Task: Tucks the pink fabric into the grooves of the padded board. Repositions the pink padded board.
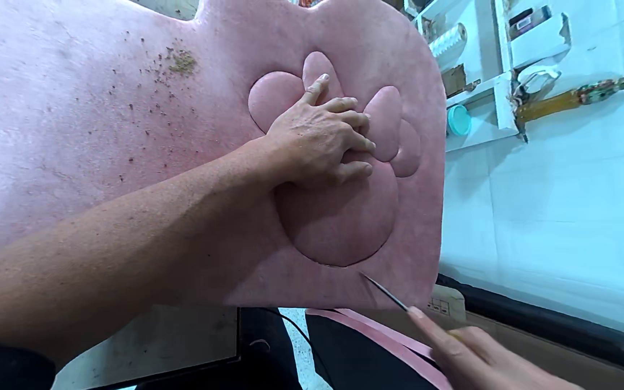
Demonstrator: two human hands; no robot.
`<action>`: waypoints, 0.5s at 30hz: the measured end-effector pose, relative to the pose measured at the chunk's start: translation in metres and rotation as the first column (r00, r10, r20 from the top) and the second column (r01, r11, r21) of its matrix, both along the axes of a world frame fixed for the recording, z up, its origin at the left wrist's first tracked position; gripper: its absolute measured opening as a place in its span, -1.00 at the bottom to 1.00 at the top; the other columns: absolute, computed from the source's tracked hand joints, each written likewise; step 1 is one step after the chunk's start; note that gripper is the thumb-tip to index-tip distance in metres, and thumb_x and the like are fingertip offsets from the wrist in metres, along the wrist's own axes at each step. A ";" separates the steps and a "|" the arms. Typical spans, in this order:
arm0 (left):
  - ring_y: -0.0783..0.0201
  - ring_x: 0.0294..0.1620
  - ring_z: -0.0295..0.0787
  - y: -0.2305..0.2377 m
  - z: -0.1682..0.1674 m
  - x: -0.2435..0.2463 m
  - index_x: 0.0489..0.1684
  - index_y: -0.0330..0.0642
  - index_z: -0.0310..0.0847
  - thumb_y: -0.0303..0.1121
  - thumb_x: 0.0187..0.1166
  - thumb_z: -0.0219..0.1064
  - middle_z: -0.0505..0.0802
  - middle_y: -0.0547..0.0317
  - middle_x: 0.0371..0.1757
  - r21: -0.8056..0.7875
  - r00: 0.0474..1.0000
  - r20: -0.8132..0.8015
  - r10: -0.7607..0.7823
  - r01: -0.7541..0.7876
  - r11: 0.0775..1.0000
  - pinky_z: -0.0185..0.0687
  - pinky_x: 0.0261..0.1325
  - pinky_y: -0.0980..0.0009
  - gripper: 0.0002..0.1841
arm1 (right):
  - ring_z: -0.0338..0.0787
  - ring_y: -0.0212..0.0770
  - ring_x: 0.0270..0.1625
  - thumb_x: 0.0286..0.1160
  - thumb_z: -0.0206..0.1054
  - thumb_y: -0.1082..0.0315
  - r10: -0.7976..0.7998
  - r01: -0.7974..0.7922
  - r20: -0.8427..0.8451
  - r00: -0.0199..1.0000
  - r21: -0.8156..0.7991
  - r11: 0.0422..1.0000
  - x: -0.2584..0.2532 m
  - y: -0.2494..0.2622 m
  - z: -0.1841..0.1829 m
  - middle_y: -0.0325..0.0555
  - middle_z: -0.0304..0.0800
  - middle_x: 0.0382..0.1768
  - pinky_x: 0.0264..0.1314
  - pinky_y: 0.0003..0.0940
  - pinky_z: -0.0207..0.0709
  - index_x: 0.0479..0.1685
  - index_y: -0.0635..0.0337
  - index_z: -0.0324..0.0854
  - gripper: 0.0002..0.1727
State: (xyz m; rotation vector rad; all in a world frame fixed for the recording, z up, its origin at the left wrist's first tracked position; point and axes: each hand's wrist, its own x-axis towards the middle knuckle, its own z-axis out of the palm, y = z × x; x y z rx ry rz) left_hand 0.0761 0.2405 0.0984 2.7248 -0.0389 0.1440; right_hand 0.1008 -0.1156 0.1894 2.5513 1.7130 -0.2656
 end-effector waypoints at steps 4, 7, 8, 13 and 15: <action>0.13 0.85 0.18 0.001 -0.001 -0.003 0.53 0.46 0.61 0.34 0.69 -0.19 0.57 0.40 0.68 -0.027 1.000 0.015 -0.016 0.016 1.000 -0.45 0.85 -0.34 -0.38 | 0.77 -0.16 -0.50 0.53 0.29 0.30 0.166 -0.167 -0.015 0.986 -0.079 0.983 0.019 0.021 0.022 -0.08 0.81 -0.34 -0.63 -0.27 0.53 0.44 -0.14 0.73 -0.53; 0.15 0.84 0.21 0.004 -0.004 -0.004 0.52 0.43 0.62 0.30 0.71 -0.17 0.58 0.39 0.68 -0.043 0.999 0.043 -0.029 0.031 0.999 -0.43 0.85 -0.34 -0.40 | 0.78 -0.25 -0.41 0.60 0.26 0.24 0.241 -0.247 -0.070 0.968 -0.106 0.963 0.031 0.029 0.014 -0.20 0.80 -0.24 -0.60 -0.33 0.54 0.56 -0.31 0.62 -0.49; 0.15 0.84 0.20 0.004 -0.004 -0.004 0.53 0.42 0.62 0.29 0.71 -0.17 0.57 0.38 0.69 -0.046 0.999 0.038 -0.033 0.034 0.998 -0.44 0.85 -0.34 -0.40 | 0.79 -0.26 -0.38 0.62 0.26 0.23 0.249 -0.260 -0.097 0.964 -0.115 0.959 0.036 0.030 0.012 -0.22 0.81 -0.22 -0.57 -0.32 0.56 0.57 -0.34 0.61 -0.49; 0.14 0.84 0.19 0.005 -0.003 -0.004 0.54 0.40 0.61 0.28 0.72 -0.15 0.57 0.34 0.69 -0.050 0.999 0.027 -0.044 0.046 0.998 -0.47 0.85 -0.32 -0.40 | 0.80 -0.35 -0.33 0.64 0.22 0.19 0.270 -0.311 -0.248 0.930 -0.143 0.940 0.066 0.036 0.013 -0.30 0.83 -0.15 -0.47 -0.33 0.62 0.58 -0.49 0.57 -0.48; 0.14 0.84 0.20 0.005 -0.004 -0.003 0.53 0.40 0.63 0.28 0.71 -0.15 0.58 0.33 0.68 -0.056 0.998 0.034 -0.044 0.046 0.997 -0.46 0.85 -0.33 -0.41 | 0.79 -0.40 -0.31 0.66 0.20 0.16 0.284 -0.335 -0.286 0.915 -0.148 0.931 0.079 0.038 0.012 -0.35 0.83 -0.14 -0.42 -0.36 0.63 0.56 -0.52 0.58 -0.50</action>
